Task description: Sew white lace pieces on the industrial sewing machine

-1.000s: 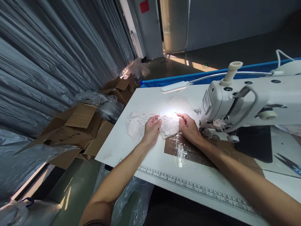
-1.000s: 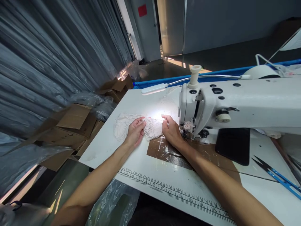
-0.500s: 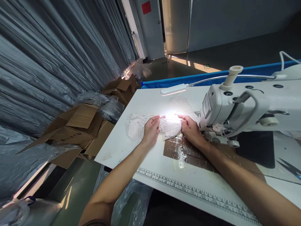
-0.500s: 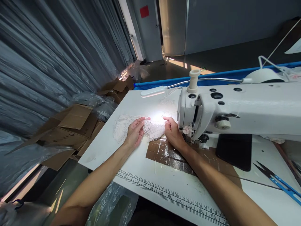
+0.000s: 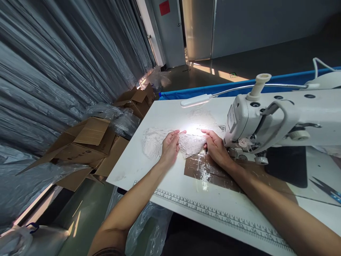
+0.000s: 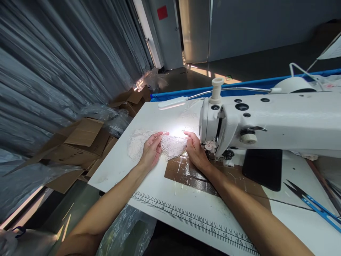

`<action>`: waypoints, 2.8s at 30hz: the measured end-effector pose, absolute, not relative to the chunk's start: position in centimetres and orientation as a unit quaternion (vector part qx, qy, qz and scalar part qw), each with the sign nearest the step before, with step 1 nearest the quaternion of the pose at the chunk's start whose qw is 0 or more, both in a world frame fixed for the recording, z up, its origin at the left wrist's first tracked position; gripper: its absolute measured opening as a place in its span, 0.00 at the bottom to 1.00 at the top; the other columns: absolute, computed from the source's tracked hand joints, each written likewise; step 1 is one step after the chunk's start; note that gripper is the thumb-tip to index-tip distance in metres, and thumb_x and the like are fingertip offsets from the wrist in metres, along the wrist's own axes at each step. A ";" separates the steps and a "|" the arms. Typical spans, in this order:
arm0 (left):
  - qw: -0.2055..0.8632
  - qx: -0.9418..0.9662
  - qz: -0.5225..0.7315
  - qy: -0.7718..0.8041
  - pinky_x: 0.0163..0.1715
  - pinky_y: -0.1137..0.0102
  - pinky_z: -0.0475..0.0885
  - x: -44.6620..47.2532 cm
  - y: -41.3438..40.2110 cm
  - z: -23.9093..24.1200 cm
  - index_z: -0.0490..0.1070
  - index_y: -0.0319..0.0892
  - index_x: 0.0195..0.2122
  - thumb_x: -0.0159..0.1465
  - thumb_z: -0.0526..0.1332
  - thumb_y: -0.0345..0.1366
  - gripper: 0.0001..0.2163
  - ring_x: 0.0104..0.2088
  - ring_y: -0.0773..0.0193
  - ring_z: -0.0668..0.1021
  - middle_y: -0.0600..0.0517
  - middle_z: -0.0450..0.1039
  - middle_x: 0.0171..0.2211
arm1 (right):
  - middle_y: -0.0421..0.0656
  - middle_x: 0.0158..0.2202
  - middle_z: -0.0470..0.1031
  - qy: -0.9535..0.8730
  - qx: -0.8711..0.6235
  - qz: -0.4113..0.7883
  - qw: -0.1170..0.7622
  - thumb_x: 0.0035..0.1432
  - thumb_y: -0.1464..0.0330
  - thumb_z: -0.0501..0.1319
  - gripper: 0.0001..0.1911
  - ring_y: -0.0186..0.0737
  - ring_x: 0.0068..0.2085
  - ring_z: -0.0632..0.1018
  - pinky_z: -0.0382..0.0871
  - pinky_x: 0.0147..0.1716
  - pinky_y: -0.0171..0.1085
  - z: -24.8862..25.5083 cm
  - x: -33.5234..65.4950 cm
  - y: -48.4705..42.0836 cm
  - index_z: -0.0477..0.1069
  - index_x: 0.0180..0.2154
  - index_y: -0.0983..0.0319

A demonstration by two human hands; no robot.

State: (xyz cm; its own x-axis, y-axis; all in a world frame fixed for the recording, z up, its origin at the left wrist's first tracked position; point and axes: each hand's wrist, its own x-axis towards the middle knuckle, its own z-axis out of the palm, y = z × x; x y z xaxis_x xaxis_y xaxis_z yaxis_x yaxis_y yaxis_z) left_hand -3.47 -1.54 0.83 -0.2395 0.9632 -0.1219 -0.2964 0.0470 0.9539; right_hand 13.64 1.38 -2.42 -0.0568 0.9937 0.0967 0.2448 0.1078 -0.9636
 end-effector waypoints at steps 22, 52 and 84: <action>0.589 0.730 0.244 0.247 0.48 0.59 0.75 -1.9 -7.1 2.2 0.75 0.43 0.49 0.66 0.61 0.36 0.11 0.45 0.54 0.81 0.43 0.80 0.42 | 0.48 0.46 0.76 -0.767 -0.429 0.292 0.378 0.50 0.75 0.50 0.28 0.44 0.46 0.76 0.71 0.48 0.45 -1.7 20.1 -5.8 0.68 0.53 0.62; 0.480 0.689 0.378 0.390 0.25 0.74 0.65 3.2 -4.0 -0.3 0.77 0.43 0.37 0.54 0.68 0.28 0.09 0.24 0.68 0.73 0.50 0.78 0.28 | 0.38 0.25 0.70 -0.747 -0.476 0.363 0.290 0.58 0.65 0.60 0.10 0.30 0.24 0.68 0.63 0.24 0.32 -1.0 23.9 -5.9 0.73 0.39 0.63; 0.451 0.782 0.267 0.339 0.28 0.73 0.67 2.6 -3.2 -1.7 0.61 0.42 0.48 0.63 0.58 0.34 0.13 0.29 0.70 0.74 0.54 0.74 0.32 | 0.39 0.26 0.72 -0.745 -0.509 0.285 0.323 0.56 0.66 0.59 0.09 0.31 0.24 0.68 0.61 0.26 0.33 -2.5 23.1 -6.8 0.73 0.38 0.63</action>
